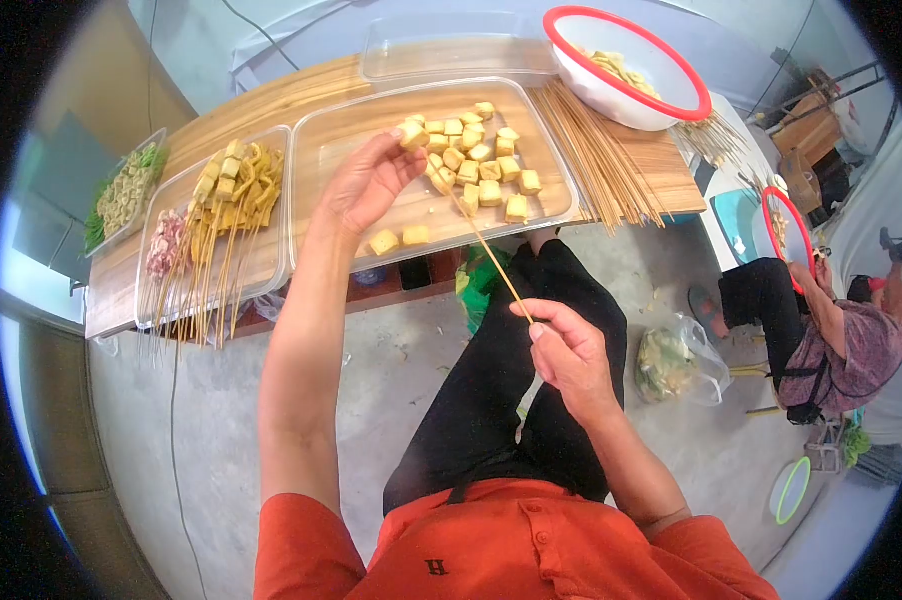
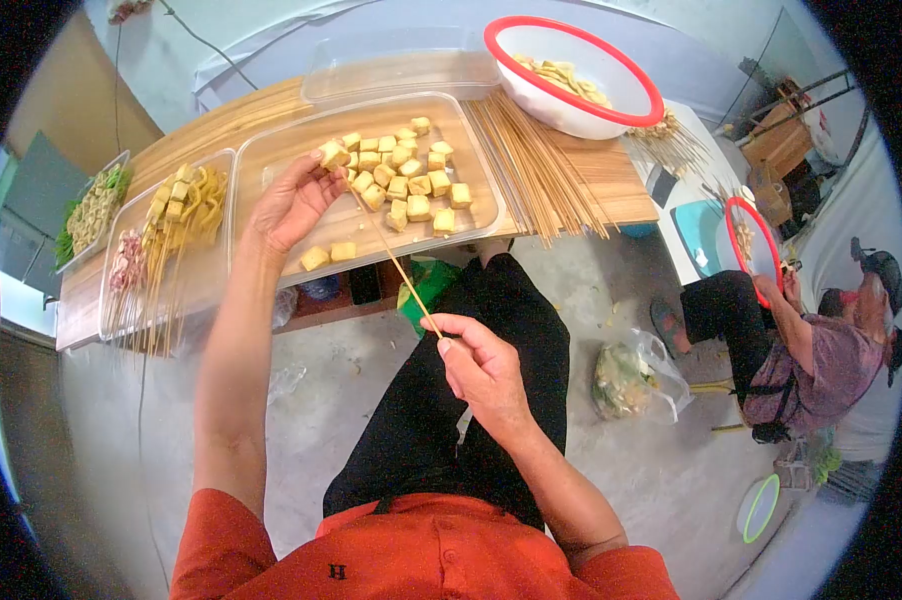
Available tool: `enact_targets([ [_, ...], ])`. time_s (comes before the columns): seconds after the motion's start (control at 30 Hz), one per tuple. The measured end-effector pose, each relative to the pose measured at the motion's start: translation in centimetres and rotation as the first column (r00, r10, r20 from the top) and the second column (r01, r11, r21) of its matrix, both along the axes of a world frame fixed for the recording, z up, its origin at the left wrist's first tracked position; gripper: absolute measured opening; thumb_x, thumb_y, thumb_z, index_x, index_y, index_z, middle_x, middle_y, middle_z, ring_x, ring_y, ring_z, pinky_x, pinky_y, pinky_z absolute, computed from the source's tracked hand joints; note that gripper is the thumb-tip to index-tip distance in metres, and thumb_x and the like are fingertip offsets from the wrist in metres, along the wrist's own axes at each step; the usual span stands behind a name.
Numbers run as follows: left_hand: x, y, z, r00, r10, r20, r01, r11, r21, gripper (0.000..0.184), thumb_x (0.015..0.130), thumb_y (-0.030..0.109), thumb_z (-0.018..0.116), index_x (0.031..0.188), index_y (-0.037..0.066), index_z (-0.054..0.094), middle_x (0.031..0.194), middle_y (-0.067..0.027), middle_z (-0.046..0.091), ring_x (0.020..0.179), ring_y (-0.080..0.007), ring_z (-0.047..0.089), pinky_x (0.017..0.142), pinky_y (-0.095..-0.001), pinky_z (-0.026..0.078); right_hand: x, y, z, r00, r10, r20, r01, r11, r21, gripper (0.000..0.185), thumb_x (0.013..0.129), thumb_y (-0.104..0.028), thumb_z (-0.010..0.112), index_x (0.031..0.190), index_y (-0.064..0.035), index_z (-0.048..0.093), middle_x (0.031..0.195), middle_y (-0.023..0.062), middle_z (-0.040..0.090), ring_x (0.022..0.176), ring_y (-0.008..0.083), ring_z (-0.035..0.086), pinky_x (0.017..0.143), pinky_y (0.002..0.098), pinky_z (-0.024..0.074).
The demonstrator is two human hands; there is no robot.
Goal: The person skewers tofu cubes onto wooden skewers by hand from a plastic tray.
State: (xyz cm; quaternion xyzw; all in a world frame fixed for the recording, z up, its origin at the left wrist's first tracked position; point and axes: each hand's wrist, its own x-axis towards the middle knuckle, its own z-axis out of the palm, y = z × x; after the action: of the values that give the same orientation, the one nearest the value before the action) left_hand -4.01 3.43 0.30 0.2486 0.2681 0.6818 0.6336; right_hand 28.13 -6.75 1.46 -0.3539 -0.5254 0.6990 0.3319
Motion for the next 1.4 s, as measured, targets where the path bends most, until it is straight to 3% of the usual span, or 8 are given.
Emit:
enact_targets([
  [0.7,0.8,-0.5,1.0,0.991,-0.008,-0.136,0.007,1.0,-0.006,0.021,0.092,0.011,0.063,0.108,-0.001,0.059,0.1,-0.0114,0.066,0.088,-0.0196,0.066,0.083,-0.0312,0.056,-0.8,0.2,-0.6,0.999,-0.032,-0.017,0.032,0.999,-0.015,0.027,0.097,-0.01,0.053,0.121,0.0005,0.058,0.061,-0.0083,0.042,0.047,0.0008,0.034,0.044,0.0187,0.0247],
  [1.4,0.7,-0.6,1.0,0.985,-0.025,-0.17,0.025,1.0,0.003,0.022,0.091,0.011,0.065,0.109,0.0,0.058,0.102,-0.0104,0.065,0.091,-0.0203,0.065,0.084,-0.0308,0.056,-2.7,1.3,-0.4,0.999,-0.019,-0.039,0.021,0.999,0.042,0.026,0.097,-0.009,0.05,0.12,0.0001,0.059,0.064,-0.0081,0.042,0.051,0.001,0.037,0.045,0.0183,0.0285],
])
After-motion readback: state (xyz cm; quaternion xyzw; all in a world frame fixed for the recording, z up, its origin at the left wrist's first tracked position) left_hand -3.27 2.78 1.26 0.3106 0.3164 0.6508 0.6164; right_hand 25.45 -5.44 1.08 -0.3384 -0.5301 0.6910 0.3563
